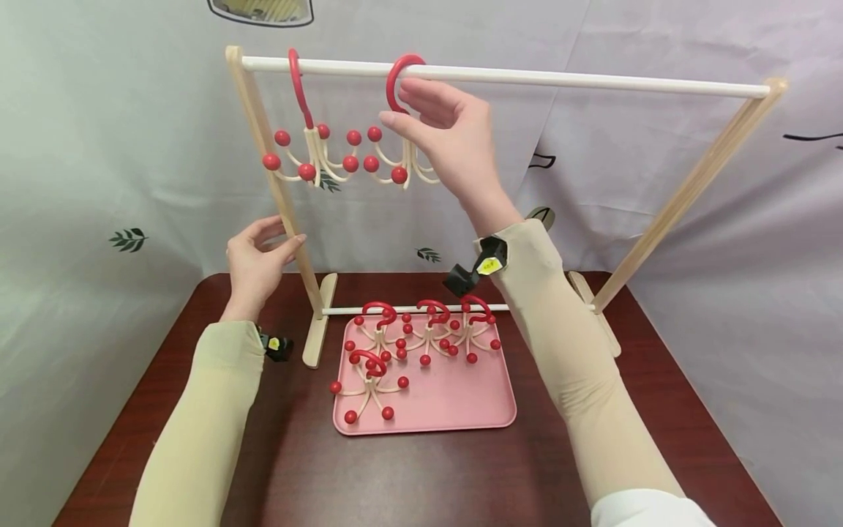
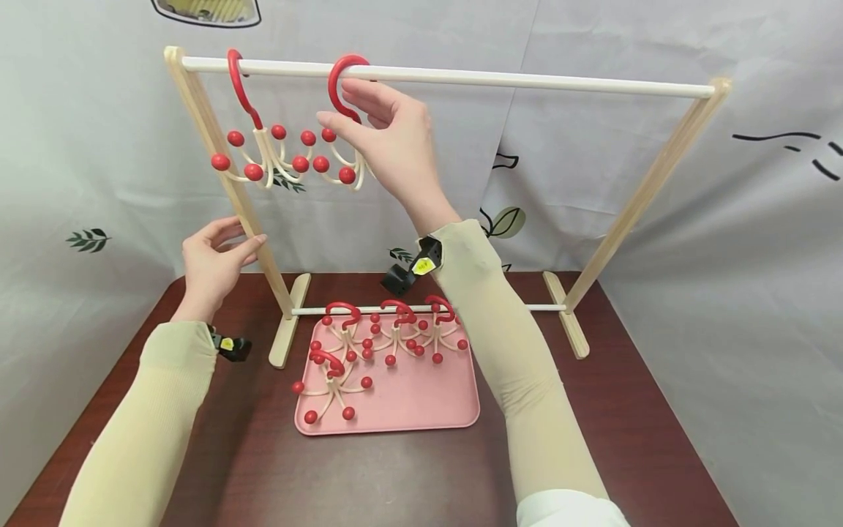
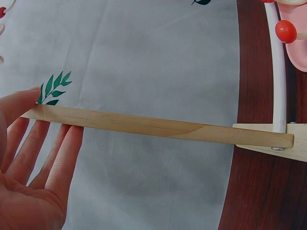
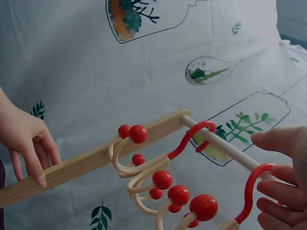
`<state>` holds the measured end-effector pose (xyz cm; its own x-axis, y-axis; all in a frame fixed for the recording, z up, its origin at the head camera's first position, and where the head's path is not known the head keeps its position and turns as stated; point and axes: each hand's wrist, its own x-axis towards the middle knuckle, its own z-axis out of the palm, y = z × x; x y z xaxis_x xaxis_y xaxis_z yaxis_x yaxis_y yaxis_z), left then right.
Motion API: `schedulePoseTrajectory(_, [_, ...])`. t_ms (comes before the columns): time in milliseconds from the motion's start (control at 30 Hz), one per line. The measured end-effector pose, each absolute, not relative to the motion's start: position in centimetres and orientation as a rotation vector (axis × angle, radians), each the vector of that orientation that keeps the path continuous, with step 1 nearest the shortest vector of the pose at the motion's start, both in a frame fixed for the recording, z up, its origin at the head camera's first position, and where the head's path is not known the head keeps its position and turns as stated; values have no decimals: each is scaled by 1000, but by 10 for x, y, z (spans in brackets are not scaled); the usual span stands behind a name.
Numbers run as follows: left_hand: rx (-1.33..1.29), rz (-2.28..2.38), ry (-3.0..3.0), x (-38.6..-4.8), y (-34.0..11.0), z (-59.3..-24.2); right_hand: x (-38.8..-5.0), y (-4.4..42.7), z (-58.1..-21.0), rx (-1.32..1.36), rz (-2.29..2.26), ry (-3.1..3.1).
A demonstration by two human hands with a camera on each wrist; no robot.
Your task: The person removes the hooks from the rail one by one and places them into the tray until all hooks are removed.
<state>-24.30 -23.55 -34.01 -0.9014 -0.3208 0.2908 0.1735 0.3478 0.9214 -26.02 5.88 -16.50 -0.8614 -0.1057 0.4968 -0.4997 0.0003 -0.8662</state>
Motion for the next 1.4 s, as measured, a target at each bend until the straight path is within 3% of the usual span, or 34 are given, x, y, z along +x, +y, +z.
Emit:
schedulePoseTrajectory(633, [119,-1578,-2191,-242,-233,-338,-276,67,-165,514,1813,-1958])
schedulePoseTrajectory(1000, [117,-1570,-2194,-243,-233,-338,-257,76,-152,388,1815,-1956])
schedulePoseTrajectory(1400, [130,-1570,-2202,-243,-234,-340,-256,95,-147,438,1818,-1814])
